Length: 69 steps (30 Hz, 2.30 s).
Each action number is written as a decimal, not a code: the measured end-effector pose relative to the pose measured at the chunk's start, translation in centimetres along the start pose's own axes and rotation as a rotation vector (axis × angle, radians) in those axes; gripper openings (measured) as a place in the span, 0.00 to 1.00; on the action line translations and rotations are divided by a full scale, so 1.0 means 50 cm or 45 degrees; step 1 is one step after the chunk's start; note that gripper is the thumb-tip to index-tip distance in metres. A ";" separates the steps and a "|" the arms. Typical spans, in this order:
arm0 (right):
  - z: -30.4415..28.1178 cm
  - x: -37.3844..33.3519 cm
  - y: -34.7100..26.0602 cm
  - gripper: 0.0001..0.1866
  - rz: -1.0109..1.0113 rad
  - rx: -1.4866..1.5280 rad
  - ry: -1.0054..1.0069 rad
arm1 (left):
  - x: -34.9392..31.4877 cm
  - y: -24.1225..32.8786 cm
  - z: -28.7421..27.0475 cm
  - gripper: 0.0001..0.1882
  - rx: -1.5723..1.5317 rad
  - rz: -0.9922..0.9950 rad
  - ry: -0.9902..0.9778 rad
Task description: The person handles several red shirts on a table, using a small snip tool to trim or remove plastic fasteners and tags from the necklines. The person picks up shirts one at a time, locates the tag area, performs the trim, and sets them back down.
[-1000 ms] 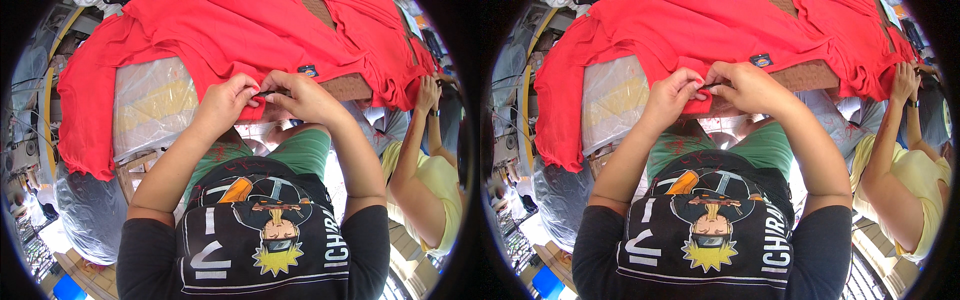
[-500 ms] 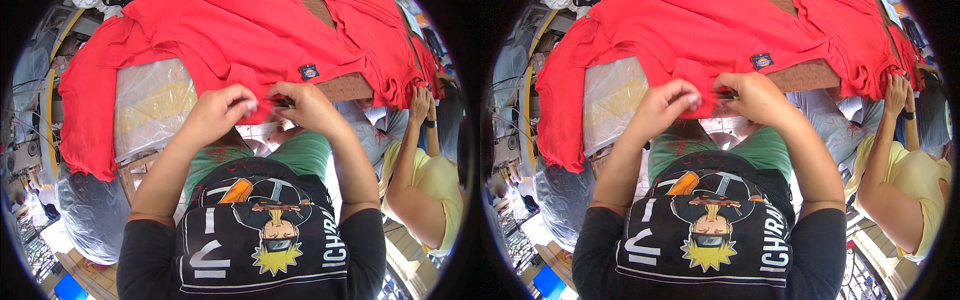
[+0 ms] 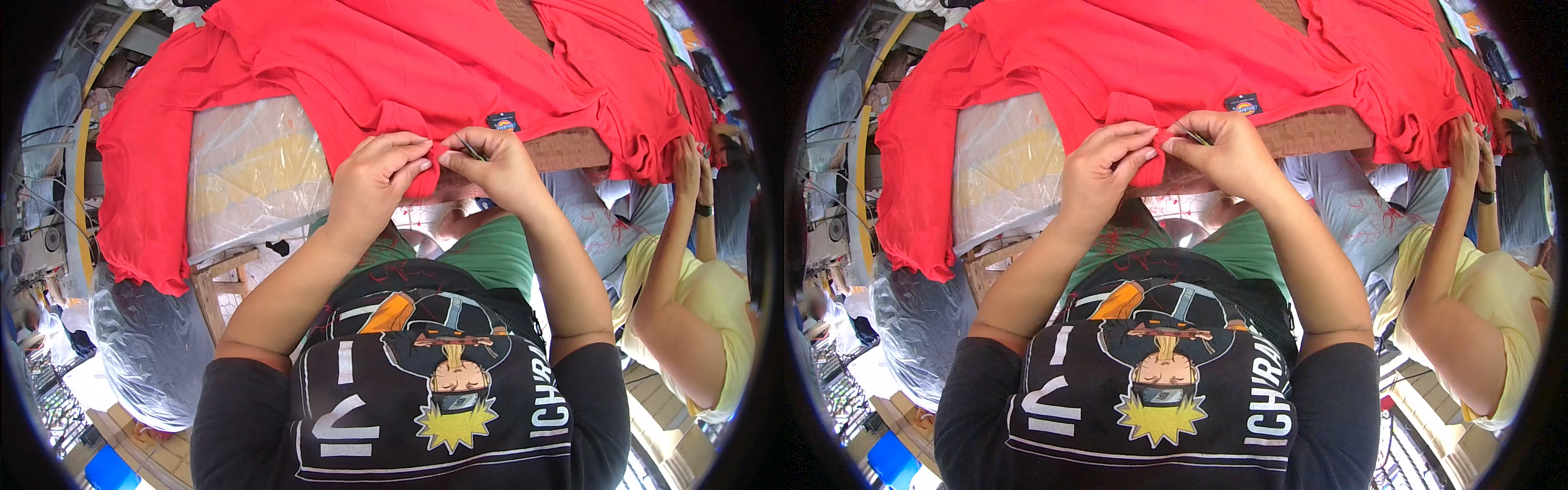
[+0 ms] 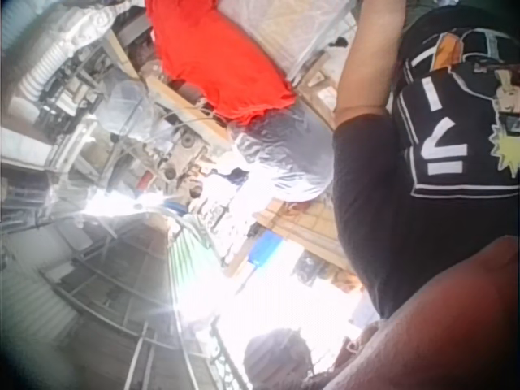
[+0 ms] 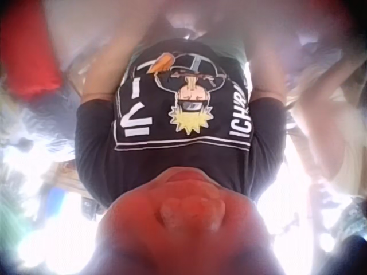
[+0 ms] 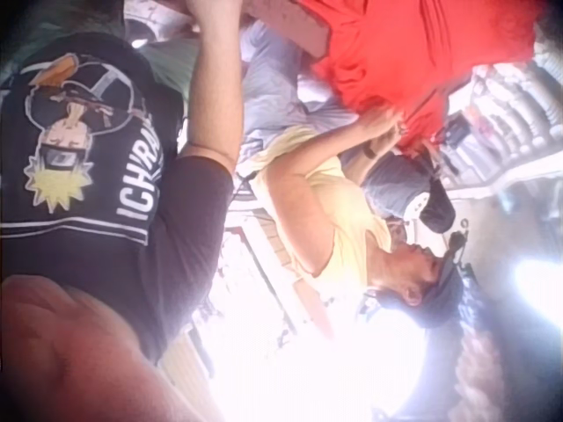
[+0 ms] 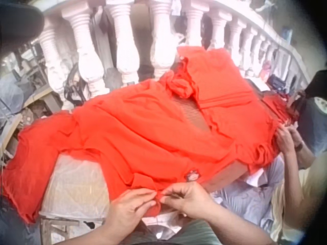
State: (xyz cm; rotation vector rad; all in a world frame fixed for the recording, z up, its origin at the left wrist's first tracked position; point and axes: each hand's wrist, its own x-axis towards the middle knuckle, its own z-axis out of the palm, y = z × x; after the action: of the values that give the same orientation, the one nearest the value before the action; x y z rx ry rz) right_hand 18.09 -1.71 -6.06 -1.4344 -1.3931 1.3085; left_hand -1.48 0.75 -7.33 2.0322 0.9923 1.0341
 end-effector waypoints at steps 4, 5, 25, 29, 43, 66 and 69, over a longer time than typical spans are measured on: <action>-0.001 0.004 0.018 0.09 0.005 0.155 0.004 | 0.011 0.003 -0.001 0.08 0.034 0.047 0.000; -0.002 0.004 0.021 0.09 0.020 0.204 0.008 | 0.013 0.003 -0.002 0.07 0.046 0.060 -0.008; -0.038 -0.041 -0.117 0.12 -0.545 -0.981 0.005 | 0.024 0.026 -0.036 0.07 -0.217 -0.295 -0.130; -0.025 -0.041 -0.139 0.10 -0.571 -1.243 -0.055 | 0.022 0.041 -0.036 0.07 -0.139 -0.173 -0.104; -0.271 -0.116 -0.262 0.16 -0.181 -1.373 0.118 | 0.028 0.084 -0.094 0.17 0.156 0.568 -0.261; -0.063 -0.027 -0.133 0.16 -0.576 -0.675 0.339 | 0.061 0.060 -0.079 0.11 -1.064 -0.716 -0.181; -0.054 -0.035 -0.155 0.15 -0.676 -0.652 0.250 | 0.059 0.066 -0.082 0.11 -0.959 -0.662 -0.173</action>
State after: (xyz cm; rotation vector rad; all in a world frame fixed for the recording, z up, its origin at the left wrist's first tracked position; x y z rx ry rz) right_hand 19.08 -1.94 2.26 -1.3200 -1.8851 0.4798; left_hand -2.70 2.37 -1.65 1.1320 0.8221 0.8009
